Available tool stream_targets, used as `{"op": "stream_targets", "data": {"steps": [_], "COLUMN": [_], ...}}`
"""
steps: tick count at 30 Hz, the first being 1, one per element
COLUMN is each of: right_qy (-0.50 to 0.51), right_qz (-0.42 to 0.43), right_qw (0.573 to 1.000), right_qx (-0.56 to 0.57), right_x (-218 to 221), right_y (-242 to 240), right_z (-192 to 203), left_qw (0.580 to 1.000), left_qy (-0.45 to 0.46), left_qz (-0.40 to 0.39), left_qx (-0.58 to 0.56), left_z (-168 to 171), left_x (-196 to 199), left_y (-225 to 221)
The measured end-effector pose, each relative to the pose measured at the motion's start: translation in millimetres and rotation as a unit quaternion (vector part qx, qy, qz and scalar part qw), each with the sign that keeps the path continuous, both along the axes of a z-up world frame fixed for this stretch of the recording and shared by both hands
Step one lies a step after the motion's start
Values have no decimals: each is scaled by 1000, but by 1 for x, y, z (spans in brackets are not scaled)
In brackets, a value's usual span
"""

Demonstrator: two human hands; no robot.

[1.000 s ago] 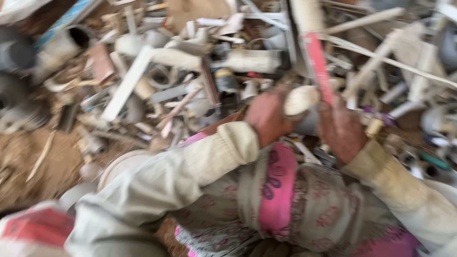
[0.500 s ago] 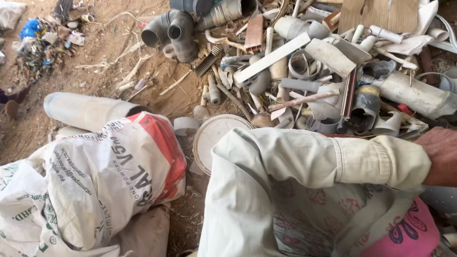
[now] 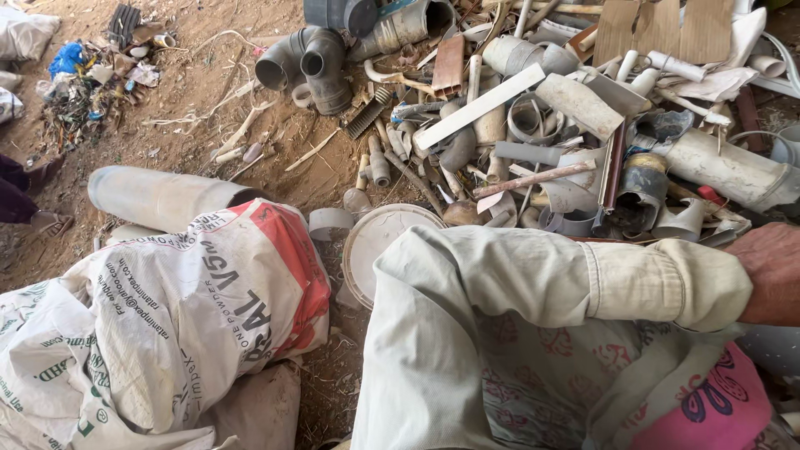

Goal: The person saws through white plastic pipes using a handheld saw, repeatedly filing down the edges of the cut pipes while sitting among a large pile of scrap PVC materials.

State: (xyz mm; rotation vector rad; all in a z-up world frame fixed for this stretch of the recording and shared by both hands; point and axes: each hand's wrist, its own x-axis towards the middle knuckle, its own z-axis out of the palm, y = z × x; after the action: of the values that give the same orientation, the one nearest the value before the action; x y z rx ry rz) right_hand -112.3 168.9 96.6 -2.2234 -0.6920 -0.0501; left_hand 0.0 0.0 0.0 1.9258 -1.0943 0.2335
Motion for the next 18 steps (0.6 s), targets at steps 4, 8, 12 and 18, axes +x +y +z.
{"op": "stream_targets", "data": {"steps": [4, 8, 12, 18], "right_qy": [-2, -5, -12, -15], "right_qz": [-6, -4, -10, -12], "right_qw": [1000, 1000, 1000, 1000], "right_qx": [-4, -8, -10, -21], "right_x": [-5, -6, -5, 0], "right_y": [-2, 1, 2, 1], "right_z": [-1, 1, 5, 1], "left_qw": [1000, 1000, 998, 995], "left_qy": [5, -1, -40, -93], "left_qz": [-12, -6, 4, 16], "left_qx": [-6, -13, 50, -31], "left_z": [-4, -13, -44, -84], "left_x": [0, 8, 13, 45], "left_y": [-8, -11, -29, -54]}}
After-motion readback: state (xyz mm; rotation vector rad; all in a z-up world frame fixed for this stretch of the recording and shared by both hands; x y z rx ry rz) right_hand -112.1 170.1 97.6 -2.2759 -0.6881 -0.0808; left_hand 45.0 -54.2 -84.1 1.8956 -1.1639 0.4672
